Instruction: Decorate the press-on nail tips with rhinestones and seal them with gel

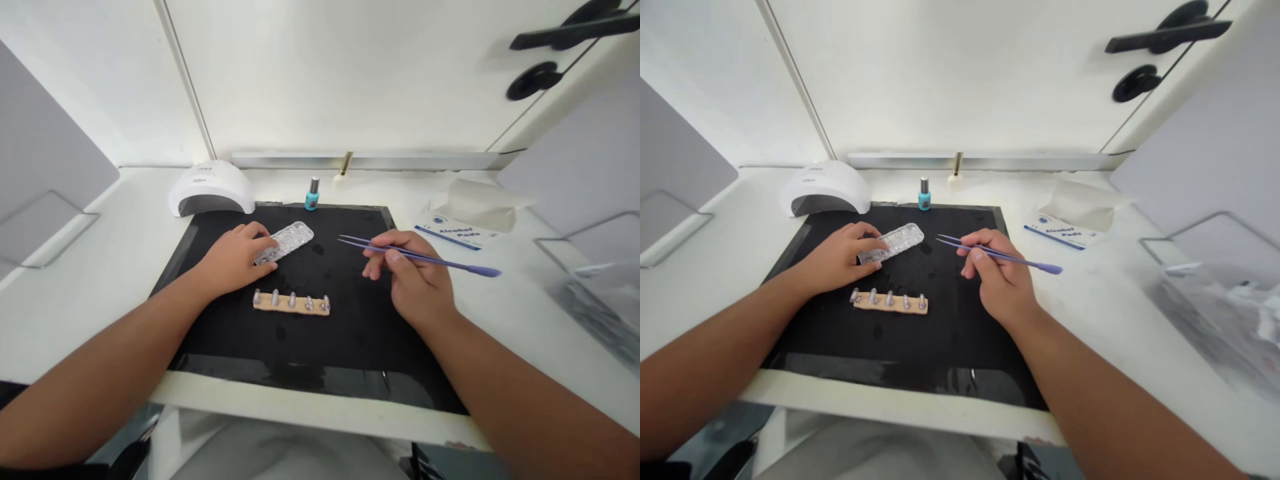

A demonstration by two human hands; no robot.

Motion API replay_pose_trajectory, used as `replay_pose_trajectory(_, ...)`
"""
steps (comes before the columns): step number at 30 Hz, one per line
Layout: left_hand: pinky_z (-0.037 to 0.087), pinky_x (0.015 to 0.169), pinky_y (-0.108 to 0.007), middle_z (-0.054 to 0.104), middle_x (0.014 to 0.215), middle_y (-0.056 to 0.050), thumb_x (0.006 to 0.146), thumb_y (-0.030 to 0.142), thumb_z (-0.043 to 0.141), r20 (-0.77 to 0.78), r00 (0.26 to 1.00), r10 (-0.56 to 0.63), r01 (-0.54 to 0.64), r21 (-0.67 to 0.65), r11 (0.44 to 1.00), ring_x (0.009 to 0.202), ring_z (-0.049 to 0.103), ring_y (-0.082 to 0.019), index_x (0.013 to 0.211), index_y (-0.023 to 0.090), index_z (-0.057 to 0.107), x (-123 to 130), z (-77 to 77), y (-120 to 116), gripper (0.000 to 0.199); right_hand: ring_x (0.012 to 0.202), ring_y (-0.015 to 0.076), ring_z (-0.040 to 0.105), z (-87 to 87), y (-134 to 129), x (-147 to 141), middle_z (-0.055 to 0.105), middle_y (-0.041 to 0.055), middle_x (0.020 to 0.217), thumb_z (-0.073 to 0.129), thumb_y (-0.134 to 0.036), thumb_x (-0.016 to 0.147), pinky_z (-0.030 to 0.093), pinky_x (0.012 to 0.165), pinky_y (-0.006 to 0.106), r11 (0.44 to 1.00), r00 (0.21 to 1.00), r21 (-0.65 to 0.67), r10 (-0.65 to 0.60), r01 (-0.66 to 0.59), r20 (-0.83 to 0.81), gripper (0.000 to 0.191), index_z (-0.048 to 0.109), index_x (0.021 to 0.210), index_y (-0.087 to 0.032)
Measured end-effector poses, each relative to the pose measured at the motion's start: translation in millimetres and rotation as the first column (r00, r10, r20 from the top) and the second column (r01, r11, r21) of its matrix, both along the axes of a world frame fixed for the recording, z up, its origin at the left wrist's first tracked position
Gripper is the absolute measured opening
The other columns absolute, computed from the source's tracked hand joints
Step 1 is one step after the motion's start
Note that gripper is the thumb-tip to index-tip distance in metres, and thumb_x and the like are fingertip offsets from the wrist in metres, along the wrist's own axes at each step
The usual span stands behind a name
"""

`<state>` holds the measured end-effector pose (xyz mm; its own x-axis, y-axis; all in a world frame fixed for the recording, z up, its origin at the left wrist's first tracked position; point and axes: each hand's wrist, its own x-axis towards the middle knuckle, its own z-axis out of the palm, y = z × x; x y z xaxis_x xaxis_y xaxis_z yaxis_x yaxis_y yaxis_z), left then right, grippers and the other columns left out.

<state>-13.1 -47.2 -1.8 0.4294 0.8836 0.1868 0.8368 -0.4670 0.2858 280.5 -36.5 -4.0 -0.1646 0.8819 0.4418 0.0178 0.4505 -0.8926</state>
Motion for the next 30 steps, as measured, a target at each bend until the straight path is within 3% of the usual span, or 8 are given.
replay_pose_trajectory(5,0.054,0.075,-0.037,0.061,0.106,-0.009,0.093,0.040,0.053,0.082,0.992,0.094,-0.093,-0.016,0.996,0.076,0.062,-0.019,0.113,0.017,0.068,6,4.5,-7,0.034,0.054,0.0140,0.055,3.9,-2,-2,0.062,0.0013,0.078,0.063,-0.045,0.088,0.052,0.055,0.034,1.000,1.000,0.000,0.006,-0.006,0.016,0.023,0.065,0.095,-0.023)
replay_pose_trajectory(9,0.055,0.077,-0.027,0.065,0.099,-0.004,0.090,0.010,0.040,0.153,0.988,0.020,-0.017,-0.021,1.000,0.081,0.064,-0.014,0.109,0.019,0.066,4,6.0,-5,0.033,0.054,0.0146,0.055,4.3,-1,-1,0.062,0.0008,0.076,0.062,-0.046,0.088,0.051,0.054,0.034,1.000,0.999,0.018,0.016,-0.016,0.032,0.023,0.066,0.096,-0.025)
replay_pose_trajectory(12,0.054,0.089,-0.033,0.062,0.114,-0.007,0.080,-0.001,0.039,0.119,0.993,0.009,-0.010,0.007,1.000,0.100,0.062,-0.018,0.118,0.019,0.062,-1,7.9,-1,0.048,0.055,0.0153,0.056,4.2,0,1,0.062,0.0002,0.073,0.060,-0.044,0.089,0.052,0.056,0.035,0.999,0.999,0.032,0.015,-0.017,0.042,0.021,0.065,0.097,-0.025)
replay_pose_trajectory(18,0.048,0.095,-0.055,0.054,0.133,-0.018,0.077,0.006,0.049,-0.143,0.989,0.027,-0.030,-0.020,0.999,0.117,0.054,-0.034,0.142,0.016,0.044,0,23.1,9,0.065,0.056,0.0143,0.056,4.3,0,3,0.062,-0.0004,0.073,0.058,-0.040,0.093,0.049,0.059,0.033,0.998,0.998,0.062,0.003,-0.006,0.055,0.016,0.067,0.097,-0.027)
replay_pose_trajectory(20,0.044,0.099,-0.059,0.046,0.143,-0.018,0.075,0.008,0.055,-0.228,0.973,-0.038,0.029,-0.046,0.999,0.124,0.049,-0.038,0.145,0.021,0.041,4,31.3,18,0.073,0.058,0.0149,0.057,2.6,0,4,0.062,0.0002,0.075,0.058,-0.039,0.093,0.049,0.059,0.033,0.998,0.998,0.065,0.003,-0.007,0.060,0.016,0.067,0.098,-0.027)
replay_pose_trajectory(24,0.029,0.112,-0.059,0.035,0.156,-0.007,0.071,0.018,0.068,-0.342,0.893,-0.293,0.262,-0.135,0.955,0.137,0.037,-0.038,0.140,0.034,0.047,15,43.6,43,0.073,0.059,0.0152,0.057,-1.9,-1,9,0.062,0.0013,0.081,0.056,-0.038,0.094,0.049,0.059,0.034,0.997,0.997,0.067,0.019,-0.024,0.073,0.017,0.066,0.100,-0.027)
replay_pose_trajectory(28,0.013,0.115,-0.064,0.032,0.158,-0.008,0.072,0.036,0.073,-0.382,0.821,-0.425,0.403,-0.142,0.904,0.145,0.023,-0.041,0.135,0.030,0.051,28,42.4,61,0.067,0.062,0.0150,0.058,-5.9,-4,15,0.063,0.0020,0.084,0.054,-0.035,0.096,0.049,0.060,0.033,0.998,0.997,0.063,0.017,-0.022,0.077,0.016,0.066,0.103,-0.026)
replay_pose_trajectory(30,0.014,0.117,-0.059,0.042,0.151,-0.010,0.073,0.046,0.073,-0.384,0.802,-0.457,0.444,-0.128,0.887,0.142,0.029,-0.038,0.128,0.025,0.055,35,39.1,65,0.062,0.065,0.0157,0.059,-6.7,-6,18,0.063,0.0024,0.084,0.054,-0.035,0.096,0.049,0.062,0.033,0.998,0.997,0.063,0.014,-0.018,0.072,0.017,0.065,0.104,-0.025)
